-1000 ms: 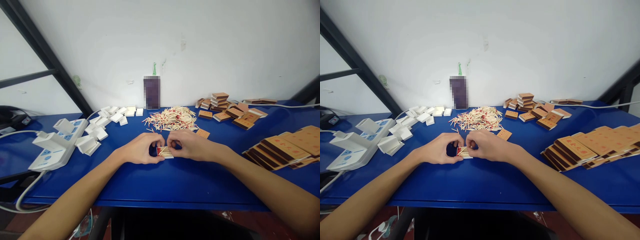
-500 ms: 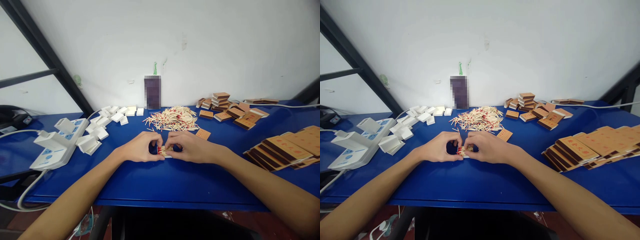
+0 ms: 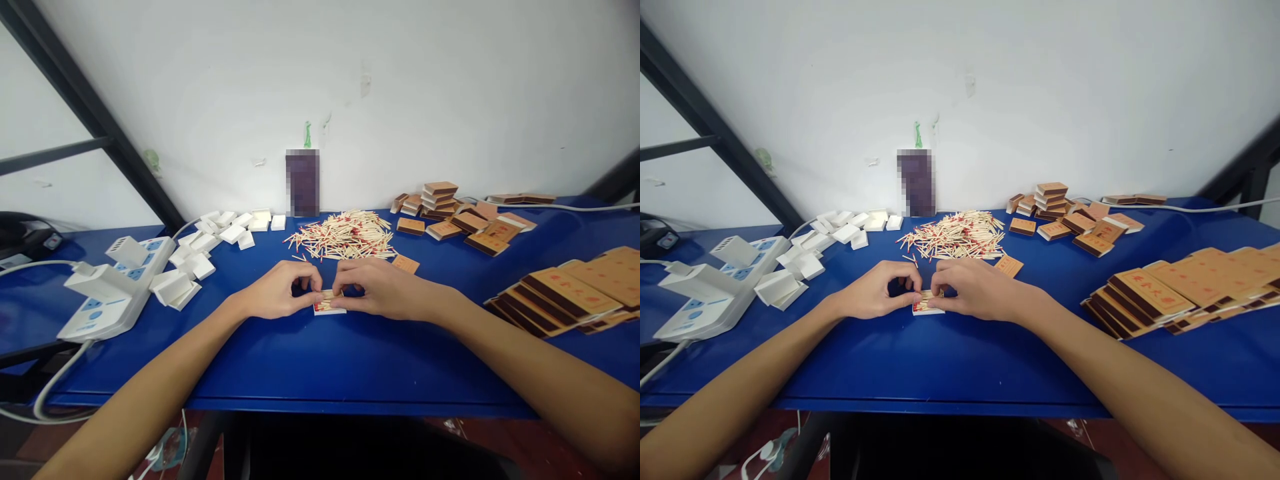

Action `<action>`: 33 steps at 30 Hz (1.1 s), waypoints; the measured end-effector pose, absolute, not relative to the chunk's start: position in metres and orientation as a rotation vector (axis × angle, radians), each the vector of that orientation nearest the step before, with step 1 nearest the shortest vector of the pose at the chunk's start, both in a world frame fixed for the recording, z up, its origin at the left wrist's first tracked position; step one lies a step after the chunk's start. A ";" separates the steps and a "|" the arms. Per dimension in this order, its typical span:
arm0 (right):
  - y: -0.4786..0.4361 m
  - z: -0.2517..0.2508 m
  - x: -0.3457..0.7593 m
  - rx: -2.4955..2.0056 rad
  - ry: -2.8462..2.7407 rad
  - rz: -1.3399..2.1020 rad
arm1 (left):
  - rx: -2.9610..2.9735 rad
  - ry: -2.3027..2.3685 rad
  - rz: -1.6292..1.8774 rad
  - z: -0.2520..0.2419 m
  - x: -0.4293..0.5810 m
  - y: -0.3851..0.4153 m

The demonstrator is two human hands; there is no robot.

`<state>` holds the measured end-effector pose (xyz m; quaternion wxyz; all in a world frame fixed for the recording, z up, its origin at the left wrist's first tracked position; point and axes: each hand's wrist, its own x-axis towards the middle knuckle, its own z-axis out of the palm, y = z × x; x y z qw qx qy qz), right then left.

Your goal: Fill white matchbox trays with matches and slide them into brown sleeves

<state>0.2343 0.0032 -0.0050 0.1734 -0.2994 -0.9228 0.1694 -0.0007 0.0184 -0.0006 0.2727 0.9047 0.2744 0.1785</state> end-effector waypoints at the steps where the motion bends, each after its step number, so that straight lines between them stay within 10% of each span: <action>1: 0.003 -0.004 0.234 -0.851 -2.612 0.483 | 2.433 0.736 0.488 -0.001 0.000 0.019; 33: 0.001 -0.005 0.232 -0.876 -2.627 0.493 | 2.540 0.725 0.438 0.001 -0.002 0.017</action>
